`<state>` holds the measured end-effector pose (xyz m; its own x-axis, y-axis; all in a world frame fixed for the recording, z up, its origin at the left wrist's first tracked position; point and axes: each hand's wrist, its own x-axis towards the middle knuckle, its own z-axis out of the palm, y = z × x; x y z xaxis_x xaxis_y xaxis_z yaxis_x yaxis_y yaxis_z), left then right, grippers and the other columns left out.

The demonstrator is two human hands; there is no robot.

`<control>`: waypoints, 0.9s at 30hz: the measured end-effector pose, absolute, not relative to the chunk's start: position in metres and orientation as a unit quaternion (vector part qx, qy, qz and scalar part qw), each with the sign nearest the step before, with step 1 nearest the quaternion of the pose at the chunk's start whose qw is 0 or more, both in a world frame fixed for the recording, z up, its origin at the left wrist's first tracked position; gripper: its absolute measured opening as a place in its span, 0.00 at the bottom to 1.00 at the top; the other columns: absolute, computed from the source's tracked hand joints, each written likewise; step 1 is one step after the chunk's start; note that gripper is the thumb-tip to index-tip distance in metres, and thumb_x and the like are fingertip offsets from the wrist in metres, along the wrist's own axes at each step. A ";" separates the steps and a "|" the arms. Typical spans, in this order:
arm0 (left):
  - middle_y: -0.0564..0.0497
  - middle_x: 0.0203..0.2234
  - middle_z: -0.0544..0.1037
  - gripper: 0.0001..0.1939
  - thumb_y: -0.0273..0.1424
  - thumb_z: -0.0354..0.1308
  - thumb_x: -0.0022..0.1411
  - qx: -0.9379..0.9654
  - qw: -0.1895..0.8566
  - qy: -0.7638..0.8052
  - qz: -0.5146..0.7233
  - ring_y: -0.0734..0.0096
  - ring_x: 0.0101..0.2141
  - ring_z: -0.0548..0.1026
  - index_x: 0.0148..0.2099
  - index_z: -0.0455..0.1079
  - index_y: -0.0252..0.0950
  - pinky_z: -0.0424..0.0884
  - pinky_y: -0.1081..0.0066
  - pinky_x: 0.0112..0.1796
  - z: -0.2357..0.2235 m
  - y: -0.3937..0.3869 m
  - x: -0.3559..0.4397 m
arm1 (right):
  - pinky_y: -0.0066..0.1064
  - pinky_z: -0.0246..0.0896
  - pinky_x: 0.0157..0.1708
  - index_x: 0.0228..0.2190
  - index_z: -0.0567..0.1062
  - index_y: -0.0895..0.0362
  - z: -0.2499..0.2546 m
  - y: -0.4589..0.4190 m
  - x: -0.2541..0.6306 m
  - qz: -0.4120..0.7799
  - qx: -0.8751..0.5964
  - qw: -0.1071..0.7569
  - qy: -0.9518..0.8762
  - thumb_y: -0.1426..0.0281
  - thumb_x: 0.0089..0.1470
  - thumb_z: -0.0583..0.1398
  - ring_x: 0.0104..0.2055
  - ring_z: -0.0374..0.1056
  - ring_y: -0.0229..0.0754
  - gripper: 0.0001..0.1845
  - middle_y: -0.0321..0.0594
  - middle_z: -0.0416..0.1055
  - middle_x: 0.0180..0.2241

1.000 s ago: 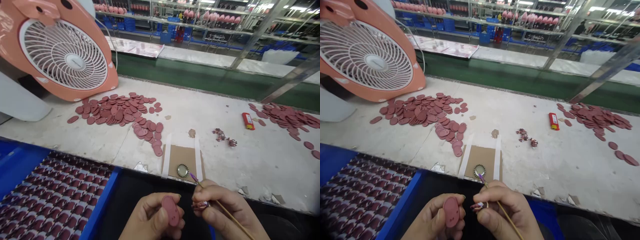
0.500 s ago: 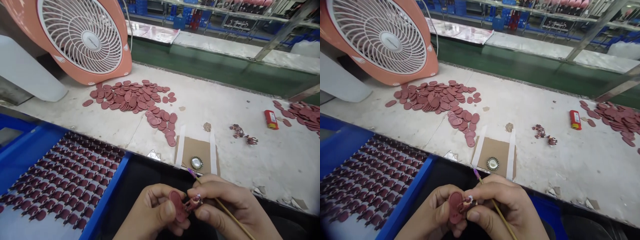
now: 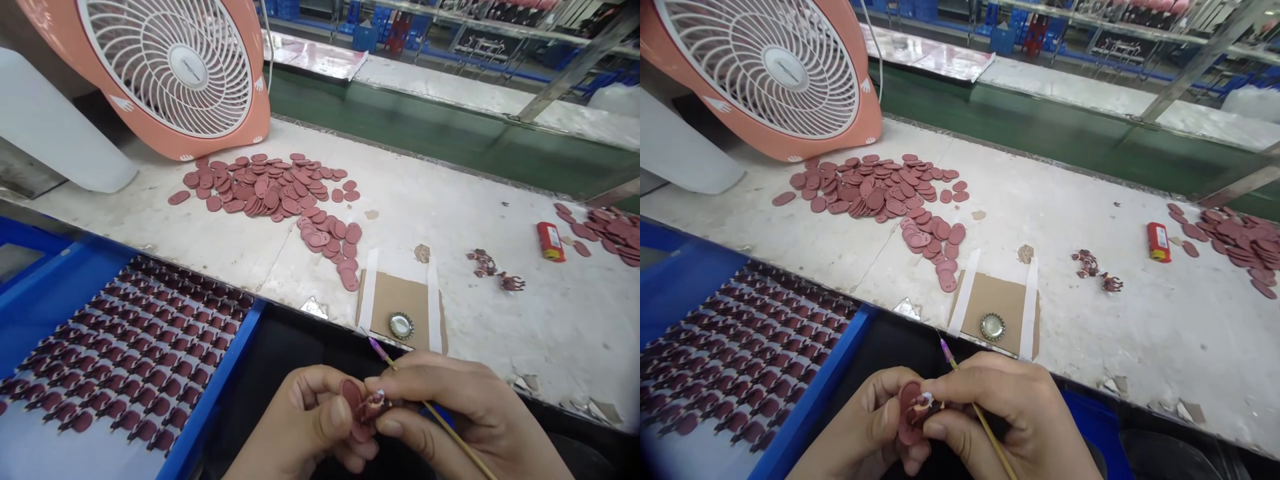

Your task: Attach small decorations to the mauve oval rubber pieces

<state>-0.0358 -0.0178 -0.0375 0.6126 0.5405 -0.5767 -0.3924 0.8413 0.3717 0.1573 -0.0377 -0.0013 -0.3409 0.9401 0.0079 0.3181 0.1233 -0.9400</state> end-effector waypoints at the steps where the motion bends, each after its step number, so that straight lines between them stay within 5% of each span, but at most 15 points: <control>1: 0.56 0.18 0.82 0.17 0.41 0.77 0.42 0.103 0.892 0.353 0.262 0.79 0.22 0.79 0.28 0.80 0.34 0.75 0.81 0.24 -0.038 -0.018 -0.036 | 0.17 0.69 0.40 0.45 0.78 0.50 -0.001 -0.038 0.157 0.467 -0.468 0.329 -0.675 0.78 0.61 0.63 0.36 0.75 0.30 0.14 0.30 0.79 0.36; 19: 0.55 0.17 0.81 0.18 0.41 0.77 0.41 0.077 0.887 0.365 0.274 0.80 0.19 0.78 0.30 0.81 0.33 0.75 0.82 0.22 -0.039 -0.020 -0.035 | 0.19 0.68 0.33 0.42 0.77 0.55 0.002 -0.031 0.153 0.386 -0.440 0.328 -0.742 0.78 0.62 0.62 0.34 0.75 0.35 0.09 0.36 0.78 0.32; 27: 0.54 0.17 0.81 0.19 0.41 0.77 0.42 0.051 0.887 0.358 0.289 0.81 0.18 0.77 0.30 0.81 0.32 0.74 0.82 0.21 -0.042 -0.026 -0.036 | 0.19 0.67 0.42 0.43 0.75 0.53 0.000 -0.032 0.152 0.405 -0.428 0.310 -0.746 0.77 0.62 0.62 0.36 0.73 0.32 0.09 0.32 0.76 0.34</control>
<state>-0.0359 -0.0264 -0.0420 0.5774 0.5483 -0.6049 -0.4749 0.8282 0.2974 0.1517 -0.0324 -0.0004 -0.4409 0.8901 0.1152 0.3884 0.3049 -0.8696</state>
